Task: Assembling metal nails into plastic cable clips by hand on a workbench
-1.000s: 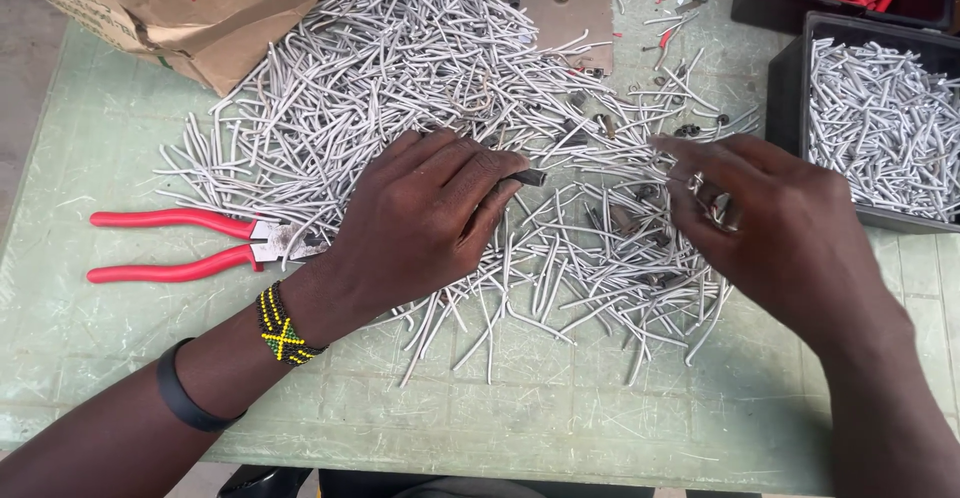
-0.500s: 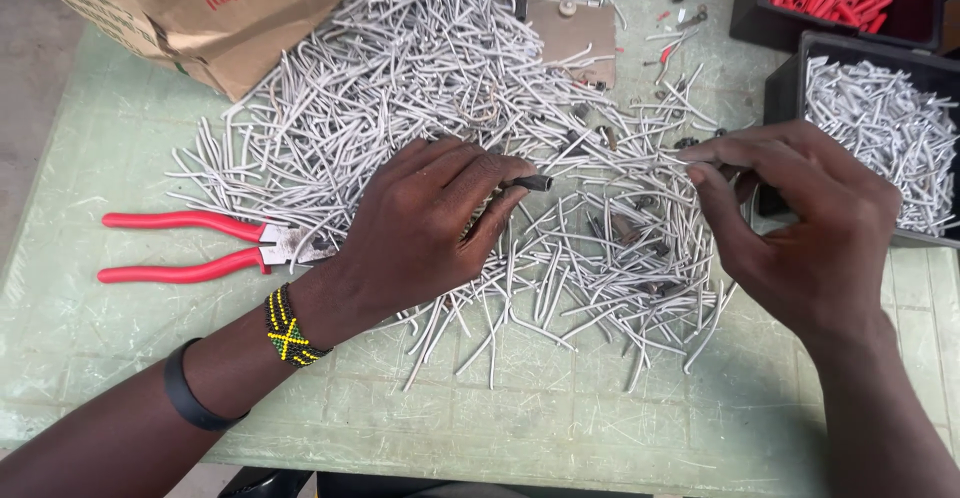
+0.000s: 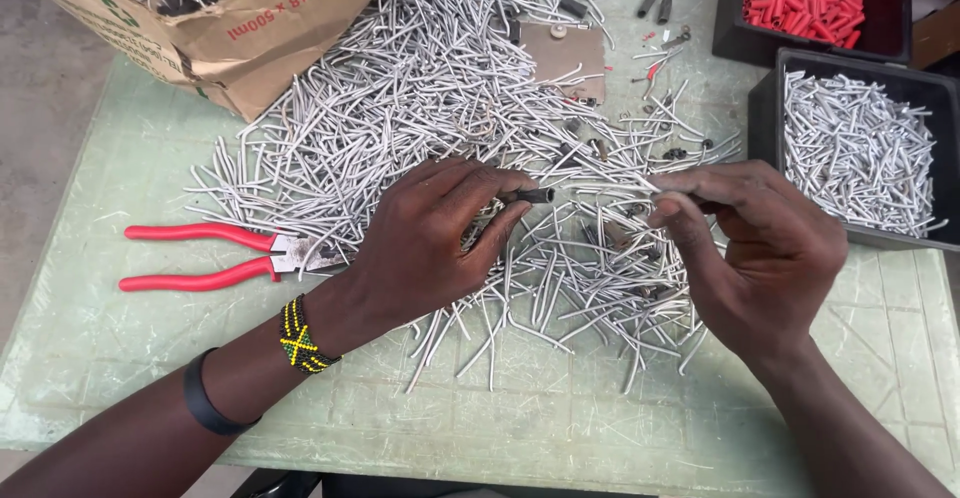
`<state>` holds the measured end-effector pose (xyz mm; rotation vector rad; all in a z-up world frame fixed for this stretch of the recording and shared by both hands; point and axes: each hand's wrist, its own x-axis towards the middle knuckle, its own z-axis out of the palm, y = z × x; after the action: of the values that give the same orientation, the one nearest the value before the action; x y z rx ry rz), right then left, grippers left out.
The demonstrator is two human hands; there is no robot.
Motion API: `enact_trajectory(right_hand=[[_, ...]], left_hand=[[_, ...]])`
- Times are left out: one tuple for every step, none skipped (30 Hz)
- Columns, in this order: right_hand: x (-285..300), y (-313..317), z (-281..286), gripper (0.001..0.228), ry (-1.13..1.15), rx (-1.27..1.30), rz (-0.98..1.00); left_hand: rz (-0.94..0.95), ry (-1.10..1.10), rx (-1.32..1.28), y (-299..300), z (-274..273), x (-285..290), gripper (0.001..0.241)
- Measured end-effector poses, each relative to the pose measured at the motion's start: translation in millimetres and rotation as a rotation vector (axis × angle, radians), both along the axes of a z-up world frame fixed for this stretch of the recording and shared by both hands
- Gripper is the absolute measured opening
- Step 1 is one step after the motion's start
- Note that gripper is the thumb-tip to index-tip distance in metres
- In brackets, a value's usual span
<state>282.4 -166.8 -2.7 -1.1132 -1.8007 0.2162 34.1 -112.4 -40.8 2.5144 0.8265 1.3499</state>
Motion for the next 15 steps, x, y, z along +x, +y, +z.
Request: enact_trajectory(right_hand=[[-1, 1, 1, 0.006, -0.049, 0.027, 0.005], [-2, 1, 2, 0.005, -0.098, 0.054, 0.005], [-3, 0, 3, 0.005, -0.1, 0.057, 0.003], [-4, 0, 3, 0.004, -0.126, 0.047, -0.016], [-6, 0, 4, 0.006, -0.151, 0.036, -0.036], [-5, 0, 4, 0.006, -0.153, 0.041, -0.036], [-5, 1, 3, 0.006, -0.159, 0.054, -0.025], [-5, 2, 2, 0.007, -0.164, 0.066, -0.012], [-6, 2, 2, 0.007, -0.165, 0.07, -0.011], [-7, 1, 2, 0.008, -0.162, 0.063, 0.009], [-8, 1, 2, 0.009, -0.159, 0.055, 0.03], [-10, 1, 2, 0.009, -0.16, 0.054, 0.03], [-12, 1, 3, 0.008, -0.164, 0.047, 0.031], [-14, 1, 3, 0.007, -0.168, 0.039, 0.033], [-14, 0, 1, 0.007, -0.168, 0.038, 0.033]], left_hand=[[0.003, -0.001, -0.008, 0, 0, 0, 0.014], [0.001, -0.003, -0.017, 0, 0, 1, 0.014], [-0.001, -0.005, -0.013, -1, 0, 1, 0.014], [-0.01, -0.012, -0.018, -1, 1, 2, 0.014], [-0.02, -0.018, -0.022, -2, 2, 2, 0.015], [-0.02, -0.02, -0.018, -2, 2, 2, 0.015], [-0.02, -0.021, -0.02, -2, 2, 3, 0.015], [-0.02, -0.022, -0.023, -3, 2, 3, 0.016], [-0.018, -0.022, -0.019, -3, 2, 3, 0.016], [-0.037, -0.016, -0.038, -4, 2, 3, 0.017], [-0.057, -0.01, -0.057, -4, 2, 3, 0.019], [-0.057, -0.011, -0.058, -6, 4, 4, 0.019], [-0.097, -0.029, -0.109, -8, 6, 5, 0.019], [-0.137, -0.048, -0.159, -9, 7, 5, 0.018], [-0.137, -0.049, -0.16, -10, 6, 6, 0.018]])
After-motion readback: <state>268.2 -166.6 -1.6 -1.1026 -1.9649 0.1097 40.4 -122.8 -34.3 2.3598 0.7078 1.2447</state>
